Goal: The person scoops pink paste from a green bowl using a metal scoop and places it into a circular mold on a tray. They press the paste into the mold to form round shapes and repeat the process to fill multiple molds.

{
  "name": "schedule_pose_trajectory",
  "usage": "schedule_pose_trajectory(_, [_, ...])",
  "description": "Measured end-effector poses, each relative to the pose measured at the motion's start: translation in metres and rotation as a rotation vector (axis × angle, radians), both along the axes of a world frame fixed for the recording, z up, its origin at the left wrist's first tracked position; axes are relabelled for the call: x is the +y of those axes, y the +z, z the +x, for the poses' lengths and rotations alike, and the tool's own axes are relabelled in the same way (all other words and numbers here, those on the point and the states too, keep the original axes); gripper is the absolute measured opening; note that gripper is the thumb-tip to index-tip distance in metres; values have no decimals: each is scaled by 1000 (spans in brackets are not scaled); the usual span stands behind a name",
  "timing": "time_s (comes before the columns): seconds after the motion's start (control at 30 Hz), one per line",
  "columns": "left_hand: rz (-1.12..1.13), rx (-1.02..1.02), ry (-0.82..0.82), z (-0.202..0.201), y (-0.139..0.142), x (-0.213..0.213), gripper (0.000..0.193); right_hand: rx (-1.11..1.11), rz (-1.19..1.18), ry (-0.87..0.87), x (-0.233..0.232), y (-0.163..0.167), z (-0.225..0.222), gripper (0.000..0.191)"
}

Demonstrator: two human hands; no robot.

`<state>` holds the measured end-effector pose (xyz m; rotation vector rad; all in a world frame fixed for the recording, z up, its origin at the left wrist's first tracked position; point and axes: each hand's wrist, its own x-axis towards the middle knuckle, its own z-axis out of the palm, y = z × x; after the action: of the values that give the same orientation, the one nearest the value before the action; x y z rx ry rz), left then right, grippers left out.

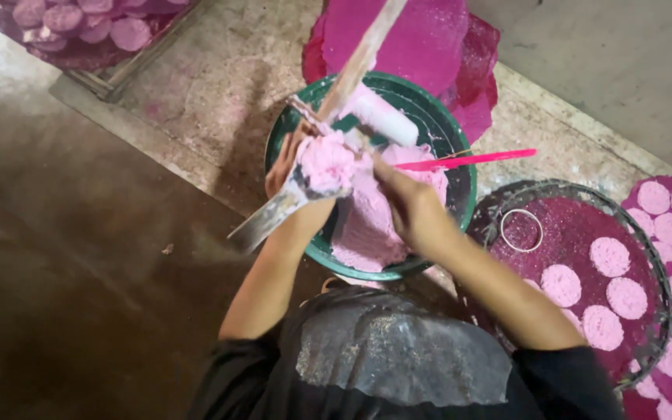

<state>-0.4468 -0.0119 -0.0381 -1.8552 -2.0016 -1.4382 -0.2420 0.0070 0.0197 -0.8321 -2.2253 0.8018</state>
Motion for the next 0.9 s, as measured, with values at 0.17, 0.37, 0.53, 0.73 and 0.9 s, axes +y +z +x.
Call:
schedule_pose_trajectory(0.17, [-54, 172, 16, -16, 10, 2, 48, 29, -70, 49, -23, -70, 20, 44])
schedule_pose_trajectory(0.37, [-151, 187, 13, -4, 19, 4, 55, -66, -235, -100, 21, -58, 44, 42])
schedule_pose_trajectory(0.53, [-298, -90, 34, -4, -2, 14, 87, -36, -174, -99, 15, -80, 18, 42])
schedule_pose_trajectory(0.73, [-29, -364, 35, -57, -62, 50, 63, -158, -337, 60, -1, -88, 34, 46])
schedule_pose_trajectory(0.9, [-253, -1186, -451, -100, -68, 23, 46, -45, 70, -41, 27, -41, 72, 35])
